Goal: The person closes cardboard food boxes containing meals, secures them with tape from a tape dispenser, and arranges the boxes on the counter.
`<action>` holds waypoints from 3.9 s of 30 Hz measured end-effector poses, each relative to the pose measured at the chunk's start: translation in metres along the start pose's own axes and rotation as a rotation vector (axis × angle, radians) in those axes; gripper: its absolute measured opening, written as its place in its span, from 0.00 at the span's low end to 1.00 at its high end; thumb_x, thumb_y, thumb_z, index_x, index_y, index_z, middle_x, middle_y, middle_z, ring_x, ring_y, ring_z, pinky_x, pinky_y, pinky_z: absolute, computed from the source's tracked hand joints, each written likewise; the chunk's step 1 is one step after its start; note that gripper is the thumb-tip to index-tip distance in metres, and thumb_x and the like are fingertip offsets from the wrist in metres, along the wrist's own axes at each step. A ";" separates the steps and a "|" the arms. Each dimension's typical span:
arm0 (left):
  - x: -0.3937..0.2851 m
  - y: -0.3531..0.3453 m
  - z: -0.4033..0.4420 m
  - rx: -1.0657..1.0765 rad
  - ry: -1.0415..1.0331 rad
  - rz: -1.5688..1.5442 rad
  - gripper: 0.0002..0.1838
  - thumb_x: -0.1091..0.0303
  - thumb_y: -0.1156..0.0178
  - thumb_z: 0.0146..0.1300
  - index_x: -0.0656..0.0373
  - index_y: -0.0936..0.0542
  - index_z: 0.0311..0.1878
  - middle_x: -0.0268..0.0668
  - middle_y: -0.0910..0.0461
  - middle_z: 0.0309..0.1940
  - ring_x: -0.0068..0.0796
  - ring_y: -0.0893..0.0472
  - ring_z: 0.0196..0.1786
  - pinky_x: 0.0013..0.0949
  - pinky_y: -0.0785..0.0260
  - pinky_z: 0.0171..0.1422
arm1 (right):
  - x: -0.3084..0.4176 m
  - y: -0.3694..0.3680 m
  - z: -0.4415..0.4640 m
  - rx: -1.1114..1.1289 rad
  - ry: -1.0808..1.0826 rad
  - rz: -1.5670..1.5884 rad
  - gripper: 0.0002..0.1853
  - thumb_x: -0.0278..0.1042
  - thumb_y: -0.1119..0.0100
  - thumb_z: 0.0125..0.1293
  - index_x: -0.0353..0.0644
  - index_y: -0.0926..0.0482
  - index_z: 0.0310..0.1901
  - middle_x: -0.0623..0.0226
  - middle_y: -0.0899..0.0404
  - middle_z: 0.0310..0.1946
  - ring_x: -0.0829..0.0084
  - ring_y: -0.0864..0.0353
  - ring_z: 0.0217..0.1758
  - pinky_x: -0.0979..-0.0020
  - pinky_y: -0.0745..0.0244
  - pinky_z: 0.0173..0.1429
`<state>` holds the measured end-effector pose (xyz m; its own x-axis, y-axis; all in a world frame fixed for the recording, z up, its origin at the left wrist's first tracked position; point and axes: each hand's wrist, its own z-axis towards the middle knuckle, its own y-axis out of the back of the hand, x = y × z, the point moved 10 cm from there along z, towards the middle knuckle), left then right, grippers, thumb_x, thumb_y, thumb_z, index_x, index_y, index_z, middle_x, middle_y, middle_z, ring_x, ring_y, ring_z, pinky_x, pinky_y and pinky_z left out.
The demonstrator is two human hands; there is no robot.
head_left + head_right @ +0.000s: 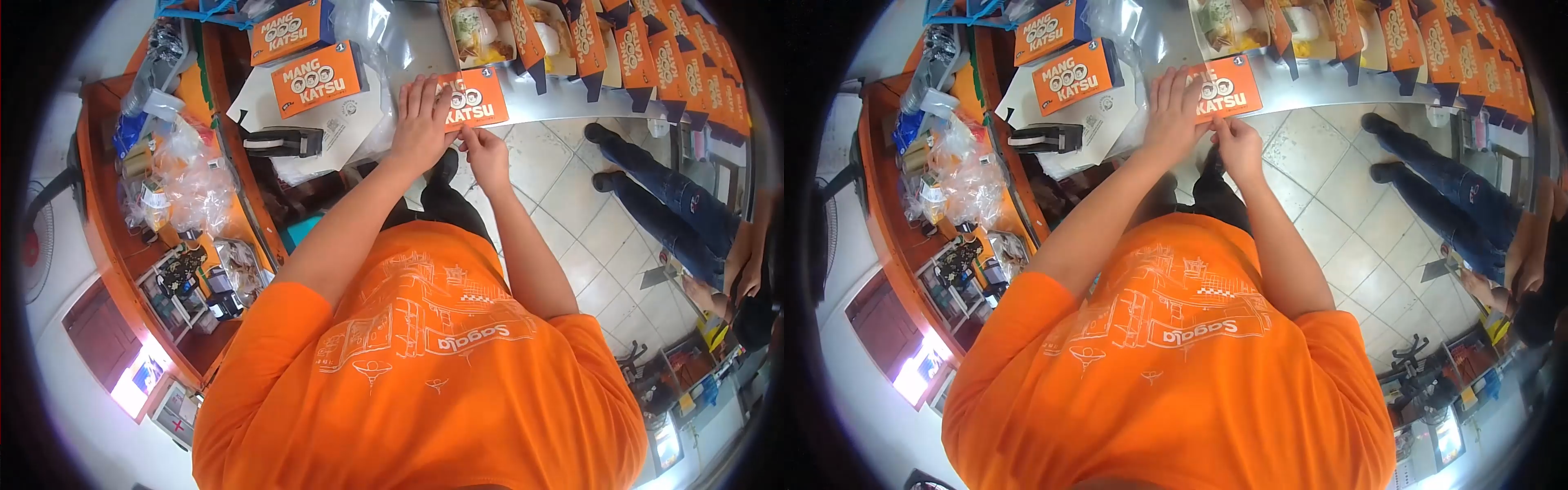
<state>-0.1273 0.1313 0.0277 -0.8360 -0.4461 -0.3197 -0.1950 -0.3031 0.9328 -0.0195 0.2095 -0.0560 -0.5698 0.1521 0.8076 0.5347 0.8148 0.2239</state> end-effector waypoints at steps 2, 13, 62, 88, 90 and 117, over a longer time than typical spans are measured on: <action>0.001 0.001 0.002 -0.003 0.002 -0.089 0.44 0.60 0.29 0.53 0.64 0.37 0.70 0.57 0.42 0.71 0.62 0.45 0.75 0.64 0.57 0.79 | -0.010 -0.002 0.002 0.058 0.029 0.073 0.13 0.38 0.42 0.73 0.37 0.15 0.42 0.67 0.17 0.25 0.80 0.23 0.26 0.71 0.27 0.33; 0.017 0.006 0.008 0.085 -0.011 -0.154 0.38 0.70 0.32 0.49 0.62 0.32 0.66 0.58 0.42 0.71 0.61 0.45 0.75 0.64 0.59 0.79 | -0.036 0.024 0.045 0.047 -0.095 -0.413 0.30 0.64 0.36 0.61 0.38 0.13 0.27 0.61 0.14 0.23 0.65 0.14 0.27 0.64 0.21 0.41; 0.297 0.154 0.023 0.089 -0.157 -0.037 0.34 0.75 0.42 0.59 0.48 0.32 0.71 0.47 0.34 0.70 0.50 0.39 0.75 0.49 0.43 0.78 | 0.118 -0.204 -0.026 0.180 0.286 -0.555 0.11 0.33 0.42 0.69 0.34 0.16 0.42 0.52 0.15 0.38 0.56 0.15 0.39 0.65 0.20 0.45; 0.310 0.128 0.051 0.050 0.037 -0.193 0.44 0.45 0.25 0.46 0.41 0.27 0.69 0.41 0.32 0.66 0.47 0.34 0.69 0.52 0.45 0.74 | 0.214 -0.224 0.097 0.146 0.018 -0.492 0.17 0.45 0.39 0.67 0.39 0.12 0.35 0.66 0.15 0.26 0.76 0.21 0.26 0.70 0.27 0.33; 0.314 0.127 0.053 0.060 0.053 -0.231 0.43 0.45 0.25 0.46 0.41 0.26 0.69 0.40 0.32 0.65 0.46 0.34 0.69 0.52 0.45 0.74 | 0.214 -0.221 0.099 0.126 0.133 -0.523 0.17 0.46 0.39 0.67 0.38 0.12 0.36 0.66 0.15 0.25 0.77 0.21 0.26 0.71 0.27 0.34; 0.288 0.143 -0.143 0.405 0.207 -0.709 0.43 0.74 0.31 0.51 0.58 0.36 0.72 0.52 0.31 0.64 0.52 0.31 0.69 0.43 0.38 0.74 | 0.140 -0.246 -0.052 0.399 0.528 -0.635 0.42 0.32 0.23 0.53 0.44 0.34 0.70 0.53 0.27 0.63 0.52 0.19 0.56 0.59 0.21 0.58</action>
<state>-0.3229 -0.1611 0.0455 -0.3431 -0.4215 -0.8394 -0.8401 -0.2620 0.4750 -0.1982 0.0013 0.0309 -0.2714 -0.5856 0.7638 -0.0921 0.8058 0.5850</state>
